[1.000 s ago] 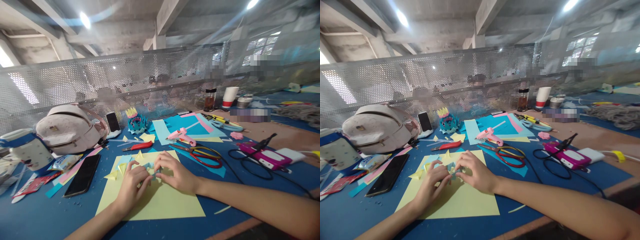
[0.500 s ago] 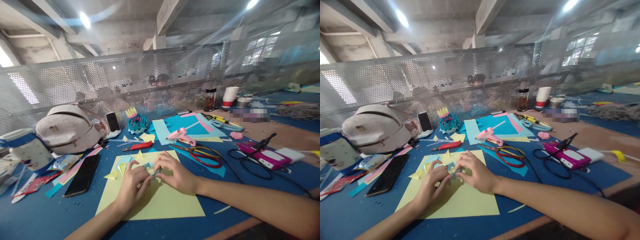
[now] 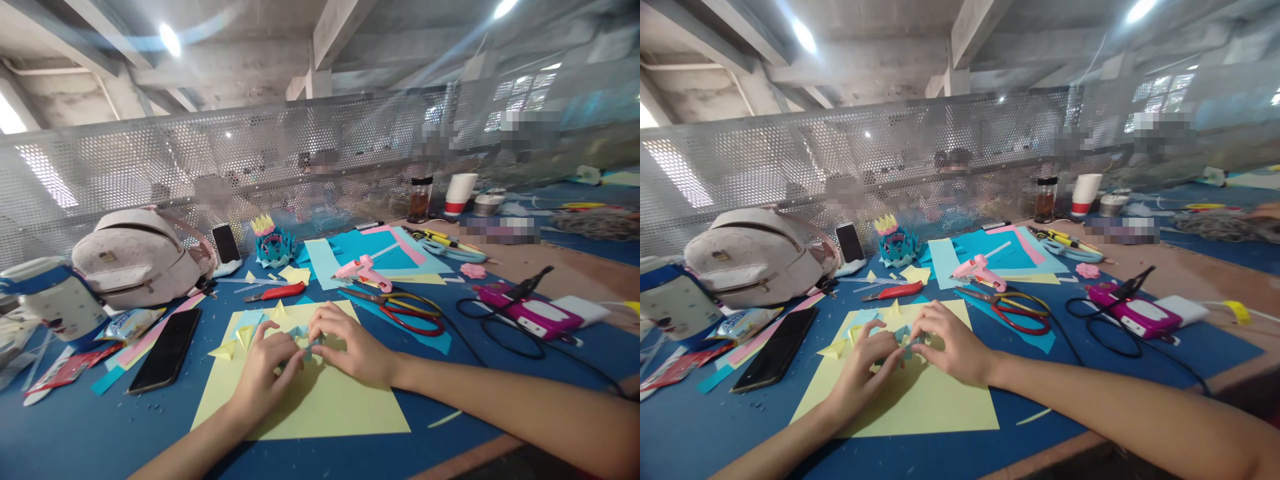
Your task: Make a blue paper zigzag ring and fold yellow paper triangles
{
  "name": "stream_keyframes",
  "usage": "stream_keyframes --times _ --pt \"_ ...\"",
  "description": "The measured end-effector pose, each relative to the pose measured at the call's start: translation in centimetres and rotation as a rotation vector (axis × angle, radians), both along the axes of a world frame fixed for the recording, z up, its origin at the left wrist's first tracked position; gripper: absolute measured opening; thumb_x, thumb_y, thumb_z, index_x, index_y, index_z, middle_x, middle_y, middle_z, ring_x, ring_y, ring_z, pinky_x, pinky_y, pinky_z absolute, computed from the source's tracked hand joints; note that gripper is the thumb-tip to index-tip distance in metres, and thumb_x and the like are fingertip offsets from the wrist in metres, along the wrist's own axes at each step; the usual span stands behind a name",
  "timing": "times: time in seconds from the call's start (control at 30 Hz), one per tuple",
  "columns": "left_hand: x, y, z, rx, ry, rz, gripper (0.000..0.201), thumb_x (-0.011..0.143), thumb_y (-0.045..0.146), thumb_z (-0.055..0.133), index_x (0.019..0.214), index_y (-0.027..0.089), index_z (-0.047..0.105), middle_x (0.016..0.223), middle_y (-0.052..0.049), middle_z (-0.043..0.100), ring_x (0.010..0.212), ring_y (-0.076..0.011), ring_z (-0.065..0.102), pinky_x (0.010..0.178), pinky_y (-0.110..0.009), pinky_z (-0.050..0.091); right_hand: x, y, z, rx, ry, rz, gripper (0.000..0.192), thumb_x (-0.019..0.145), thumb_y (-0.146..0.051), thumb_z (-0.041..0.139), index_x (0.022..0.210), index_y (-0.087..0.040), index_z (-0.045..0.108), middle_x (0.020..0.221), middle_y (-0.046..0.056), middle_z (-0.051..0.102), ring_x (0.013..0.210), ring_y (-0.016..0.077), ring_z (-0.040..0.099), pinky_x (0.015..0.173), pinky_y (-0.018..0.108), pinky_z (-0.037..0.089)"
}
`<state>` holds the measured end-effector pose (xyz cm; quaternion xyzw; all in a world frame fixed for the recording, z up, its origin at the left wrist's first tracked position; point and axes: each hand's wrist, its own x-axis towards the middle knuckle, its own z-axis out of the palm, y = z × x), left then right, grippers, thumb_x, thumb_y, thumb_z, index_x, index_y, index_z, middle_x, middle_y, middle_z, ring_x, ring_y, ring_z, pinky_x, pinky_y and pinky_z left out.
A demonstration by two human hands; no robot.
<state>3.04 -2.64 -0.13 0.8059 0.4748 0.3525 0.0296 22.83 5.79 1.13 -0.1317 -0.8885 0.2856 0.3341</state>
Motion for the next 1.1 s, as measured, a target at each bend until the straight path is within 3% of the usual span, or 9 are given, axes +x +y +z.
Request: stream_keyframes --times 1.1 --pt "0.05 -0.37 0.09 0.038 0.026 -0.083 0.030 0.100 0.017 0.042 0.072 0.020 0.053 0.065 0.005 0.050 0.063 -0.0109 0.049 0.100 -0.038 0.034 -0.02 0.03 -0.10 0.044 -0.027 0.073 0.011 0.094 -0.028 0.060 0.087 -0.019 0.058 0.092 0.005 0.059 0.094 0.0217 0.049 0.086 0.037 0.042"
